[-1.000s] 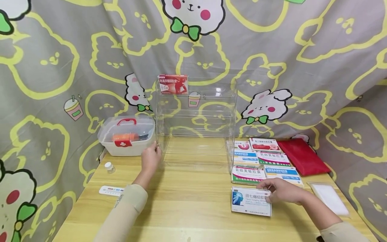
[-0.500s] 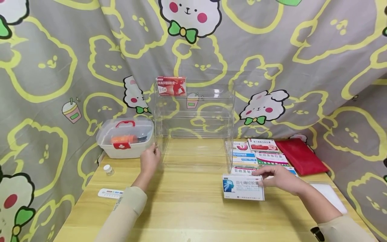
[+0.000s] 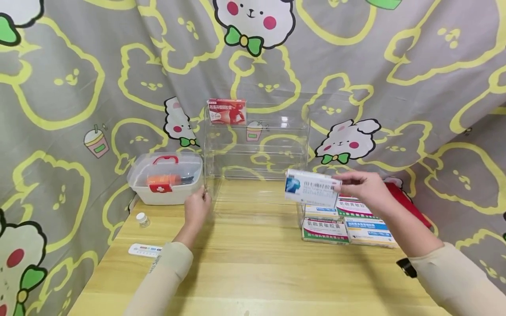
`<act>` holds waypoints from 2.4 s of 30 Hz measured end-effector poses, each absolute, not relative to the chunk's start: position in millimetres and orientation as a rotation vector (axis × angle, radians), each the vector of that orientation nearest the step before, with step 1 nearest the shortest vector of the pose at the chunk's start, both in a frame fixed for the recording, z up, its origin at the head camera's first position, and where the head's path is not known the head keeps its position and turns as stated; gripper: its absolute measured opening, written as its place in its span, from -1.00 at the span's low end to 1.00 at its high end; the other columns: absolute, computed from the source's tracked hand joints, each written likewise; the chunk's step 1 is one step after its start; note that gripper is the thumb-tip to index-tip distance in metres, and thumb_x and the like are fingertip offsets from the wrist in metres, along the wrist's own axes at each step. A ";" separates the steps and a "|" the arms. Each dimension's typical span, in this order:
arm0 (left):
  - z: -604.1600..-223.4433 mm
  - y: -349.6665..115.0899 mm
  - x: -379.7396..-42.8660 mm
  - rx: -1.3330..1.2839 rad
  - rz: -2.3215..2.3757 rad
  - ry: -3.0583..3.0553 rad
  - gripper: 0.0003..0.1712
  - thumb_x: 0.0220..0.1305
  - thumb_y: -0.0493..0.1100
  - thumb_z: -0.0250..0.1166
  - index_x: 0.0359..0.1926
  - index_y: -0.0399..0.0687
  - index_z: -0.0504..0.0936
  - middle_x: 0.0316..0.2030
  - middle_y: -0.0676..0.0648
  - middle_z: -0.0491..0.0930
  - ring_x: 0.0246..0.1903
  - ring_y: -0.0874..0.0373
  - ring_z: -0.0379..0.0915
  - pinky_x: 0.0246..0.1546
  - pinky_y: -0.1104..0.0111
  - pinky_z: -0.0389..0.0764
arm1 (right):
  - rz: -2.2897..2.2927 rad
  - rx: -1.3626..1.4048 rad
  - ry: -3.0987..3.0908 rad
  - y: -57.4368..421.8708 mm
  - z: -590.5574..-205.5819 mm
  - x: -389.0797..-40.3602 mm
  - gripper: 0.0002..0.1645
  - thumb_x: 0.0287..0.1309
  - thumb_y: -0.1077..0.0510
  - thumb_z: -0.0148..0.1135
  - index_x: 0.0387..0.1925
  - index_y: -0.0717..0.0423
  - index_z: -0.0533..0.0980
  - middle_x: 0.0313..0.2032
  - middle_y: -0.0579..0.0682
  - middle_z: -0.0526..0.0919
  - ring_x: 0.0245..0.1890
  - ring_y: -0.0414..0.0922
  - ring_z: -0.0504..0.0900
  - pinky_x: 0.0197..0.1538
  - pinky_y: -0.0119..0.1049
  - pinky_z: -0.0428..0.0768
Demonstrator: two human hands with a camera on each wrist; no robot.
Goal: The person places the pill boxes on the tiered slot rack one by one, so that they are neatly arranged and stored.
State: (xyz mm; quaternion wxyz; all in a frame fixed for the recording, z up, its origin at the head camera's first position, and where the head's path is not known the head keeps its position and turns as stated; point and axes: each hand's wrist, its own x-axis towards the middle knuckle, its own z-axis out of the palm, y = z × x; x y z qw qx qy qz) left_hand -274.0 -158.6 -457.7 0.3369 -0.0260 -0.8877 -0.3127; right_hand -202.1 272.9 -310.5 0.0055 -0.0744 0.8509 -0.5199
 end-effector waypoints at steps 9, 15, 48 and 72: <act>-460.3 -157.2 -271.6 -0.048 -0.845 -2.385 -0.64 0.08 -0.34 0.15 -0.08 -0.40 0.62 -0.30 -0.40 0.64 -0.50 -0.28 0.56 -0.44 -0.01 0.58 | -1.713 -0.206 2.789 247.5 -250.8 -235.8 -0.45 0.06 -0.01 0.34 0.07 0.15 0.52 -0.20 -0.19 0.62 -0.24 -0.21 0.62 -0.24 -0.44 0.58; -458.1 -159.8 -273.8 -0.055 -0.842 -2.363 -0.65 0.09 -0.34 0.17 -0.07 -0.39 0.62 -0.30 -0.39 0.64 -0.47 -0.29 0.58 -0.42 -0.01 0.58 | -1.828 -0.191 2.804 226.1 -222.3 -267.7 -0.46 0.06 0.06 0.34 0.11 0.06 0.49 -0.15 -0.11 0.59 -0.18 -0.19 0.58 -0.26 -0.50 0.57; -456.3 -160.6 -275.9 -0.021 -0.864 -2.396 -0.65 0.13 -0.33 0.18 -0.04 -0.37 0.60 -0.23 -0.37 0.64 -0.36 -0.24 0.62 -0.32 0.08 0.63 | -1.822 0.019 3.035 166.5 -198.4 -390.7 -0.70 0.14 0.29 0.20 -0.07 0.07 0.60 -0.32 -0.19 0.43 -0.25 -0.23 0.36 -0.22 -0.40 0.40; -458.9 -156.8 -276.2 -0.043 -0.789 -2.348 -0.67 0.06 -0.35 0.19 -0.11 -0.37 0.64 -0.37 -0.34 0.67 -0.56 -0.21 0.56 -0.48 0.03 0.58 | 0.030 -0.284 3.550 169.1 -204.8 -388.6 -0.49 0.18 0.35 -0.07 0.07 -0.08 0.56 0.00 0.18 0.58 -0.01 0.20 0.45 0.09 0.11 0.32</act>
